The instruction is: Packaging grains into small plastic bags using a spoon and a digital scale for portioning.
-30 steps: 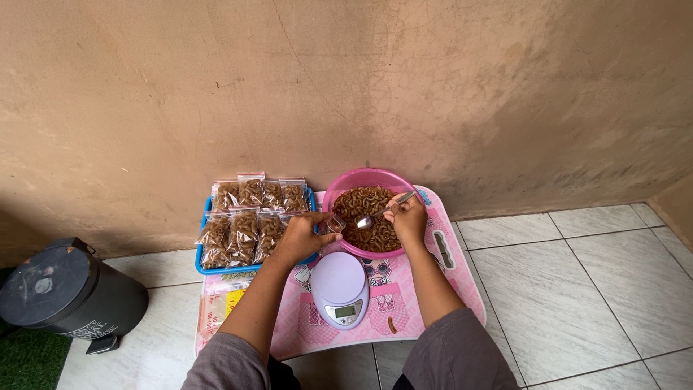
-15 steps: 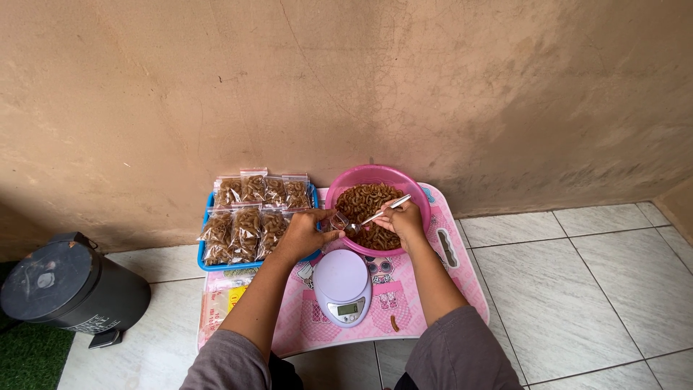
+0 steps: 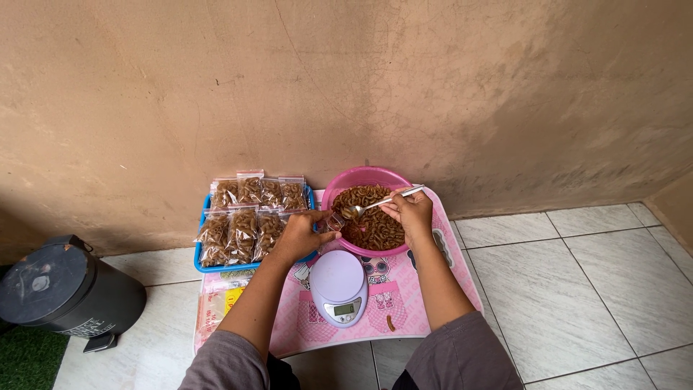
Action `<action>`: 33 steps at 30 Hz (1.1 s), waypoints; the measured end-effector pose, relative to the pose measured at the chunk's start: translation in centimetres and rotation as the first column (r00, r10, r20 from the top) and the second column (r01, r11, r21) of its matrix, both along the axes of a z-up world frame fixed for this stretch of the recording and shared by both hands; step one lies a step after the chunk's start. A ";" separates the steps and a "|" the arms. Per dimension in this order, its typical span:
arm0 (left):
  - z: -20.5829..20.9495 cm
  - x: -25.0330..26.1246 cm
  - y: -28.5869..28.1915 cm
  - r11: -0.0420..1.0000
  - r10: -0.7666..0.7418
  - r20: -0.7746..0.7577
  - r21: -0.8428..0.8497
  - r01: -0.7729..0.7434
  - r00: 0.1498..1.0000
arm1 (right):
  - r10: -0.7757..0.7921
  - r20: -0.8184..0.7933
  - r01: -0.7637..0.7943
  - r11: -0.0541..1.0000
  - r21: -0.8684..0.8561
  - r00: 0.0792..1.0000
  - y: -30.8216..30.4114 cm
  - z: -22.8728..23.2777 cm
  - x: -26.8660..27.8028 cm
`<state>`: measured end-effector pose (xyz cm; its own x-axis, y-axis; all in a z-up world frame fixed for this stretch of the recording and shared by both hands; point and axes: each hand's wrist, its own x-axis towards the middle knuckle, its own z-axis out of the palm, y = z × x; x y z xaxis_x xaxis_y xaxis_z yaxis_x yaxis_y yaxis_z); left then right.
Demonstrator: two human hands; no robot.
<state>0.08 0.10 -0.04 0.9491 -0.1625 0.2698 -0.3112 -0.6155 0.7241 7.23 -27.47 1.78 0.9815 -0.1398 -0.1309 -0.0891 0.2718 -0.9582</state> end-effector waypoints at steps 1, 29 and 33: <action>0.0 0.0 0.0 1.000 -0.001 0.001 0.001 0.001 1.000 | -0.001 0.001 0.001 1.000 0.001 1.000 0.3 0.2 -0.2; 0.0 0.0 0.0 0.999 0.033 -0.040 0.003 -0.033 0.999 | 0.009 0.121 0.001 0.997 -0.082 0.993 2.7 3.1 -2.4; -0.9 0.0 0.1 0.999 0.032 -0.027 -0.018 -0.032 0.999 | -0.047 0.109 0.055 0.996 -0.069 0.993 1.5 2.2 -2.0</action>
<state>0.11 0.21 -0.92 0.9606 -0.1273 0.2470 -0.2721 -0.6115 0.7430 5.19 -25.98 4.01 0.9806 -0.1956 -0.0135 0.0270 0.2031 -0.9788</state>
